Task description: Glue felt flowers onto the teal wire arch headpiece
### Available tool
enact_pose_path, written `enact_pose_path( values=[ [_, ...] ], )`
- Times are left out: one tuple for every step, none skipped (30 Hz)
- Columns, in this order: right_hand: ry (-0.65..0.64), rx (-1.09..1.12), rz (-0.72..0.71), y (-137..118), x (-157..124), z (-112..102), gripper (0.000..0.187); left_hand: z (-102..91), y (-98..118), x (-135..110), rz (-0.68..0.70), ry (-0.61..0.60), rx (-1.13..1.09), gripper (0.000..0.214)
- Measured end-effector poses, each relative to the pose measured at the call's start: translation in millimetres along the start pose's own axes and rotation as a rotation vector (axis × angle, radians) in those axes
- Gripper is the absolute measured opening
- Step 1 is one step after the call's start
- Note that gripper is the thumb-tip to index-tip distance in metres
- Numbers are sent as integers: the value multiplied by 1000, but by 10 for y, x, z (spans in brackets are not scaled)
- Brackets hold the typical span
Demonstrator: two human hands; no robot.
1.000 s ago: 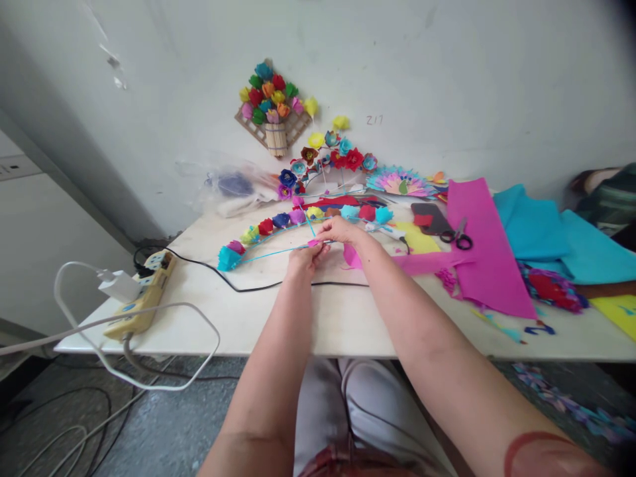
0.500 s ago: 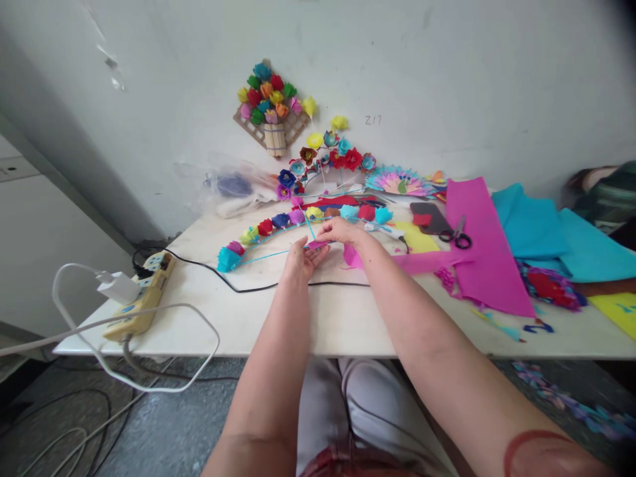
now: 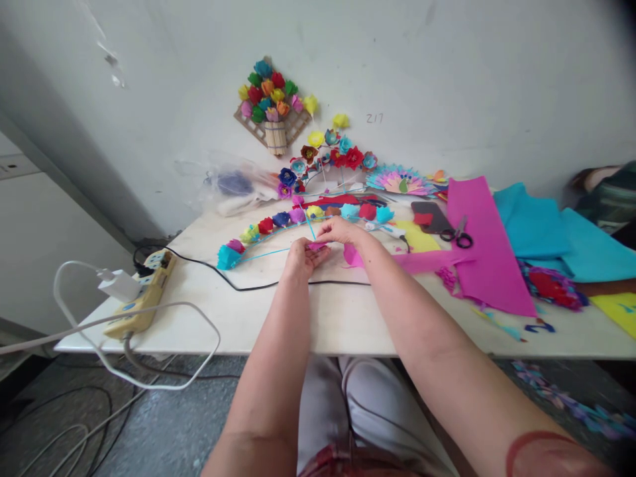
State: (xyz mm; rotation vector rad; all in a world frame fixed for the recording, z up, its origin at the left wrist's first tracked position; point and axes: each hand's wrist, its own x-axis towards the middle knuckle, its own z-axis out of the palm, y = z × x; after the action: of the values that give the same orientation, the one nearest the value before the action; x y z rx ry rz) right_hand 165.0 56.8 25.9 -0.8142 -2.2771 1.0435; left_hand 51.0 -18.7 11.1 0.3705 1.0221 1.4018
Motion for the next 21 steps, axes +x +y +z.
enact_pose_path(
  values=[
    [2,1,0,-4,0,3,22,-1,0,5,8,3,20,18],
    [3,4,-2,-9,0,6,22,-3,-2,11,18,8,41,18],
    [3,7,-6,-13,1,9,22,-4,-5,19,28,16,63,18],
    [6,6,-13,-17,3,14,22,-4,-8,25,37,27,83,18],
    [10,-1,-21,-23,5,19,22,-3,-11,30,43,41,102,18],
    [17,-13,-30,-30,6,24,22,-2,-13,32,48,53,117,18],
    [21,-29,-38,-39,7,28,21,0,-14,32,51,64,129,19],
    [25,-46,-43,-50,6,31,20,2,-14,30,56,72,137,19],
    [24,-63,-46,-63,3,33,20,3,-14,28,60,78,140,18],
    [20,-78,-46,-77,0,33,19,4,-13,26,62,82,140,18],
    [13,-90,-45,-91,-5,31,18,4,-12,25,62,81,137,18],
    [9,-100,-42,-103,-10,28,17,3,-11,25,58,79,131,18],
    [6,-107,-40,-113,-14,25,16,2,-10,28,53,77,124,18],
    [6,-112,-40,-120,-18,21,15,1,-9,31,48,75,119,17],
    [9,-115,-43,-123,-20,19,14,-1,-9,34,44,75,114,17],
    [14,-116,-47,-122,-21,18,13,-2,-8,37,40,77,109,17],
    [21,-114,-51,-119,-21,18,12,-3,-8,37,37,82,104,17],
    [27,-111,-54,-113,-21,20,12,-4,-8,36,34,85,96,16],
    [33,-105,-55,-105,-20,22,11,-5,-7,33,29,86,87,16],
    [40,-97,-56,-95,-19,26,11,-6,-7,28,20,85,76,15],
    [45,-90,-57,-85,-18,30,11,-7,-8,24,11,80,65,15]
  ],
)
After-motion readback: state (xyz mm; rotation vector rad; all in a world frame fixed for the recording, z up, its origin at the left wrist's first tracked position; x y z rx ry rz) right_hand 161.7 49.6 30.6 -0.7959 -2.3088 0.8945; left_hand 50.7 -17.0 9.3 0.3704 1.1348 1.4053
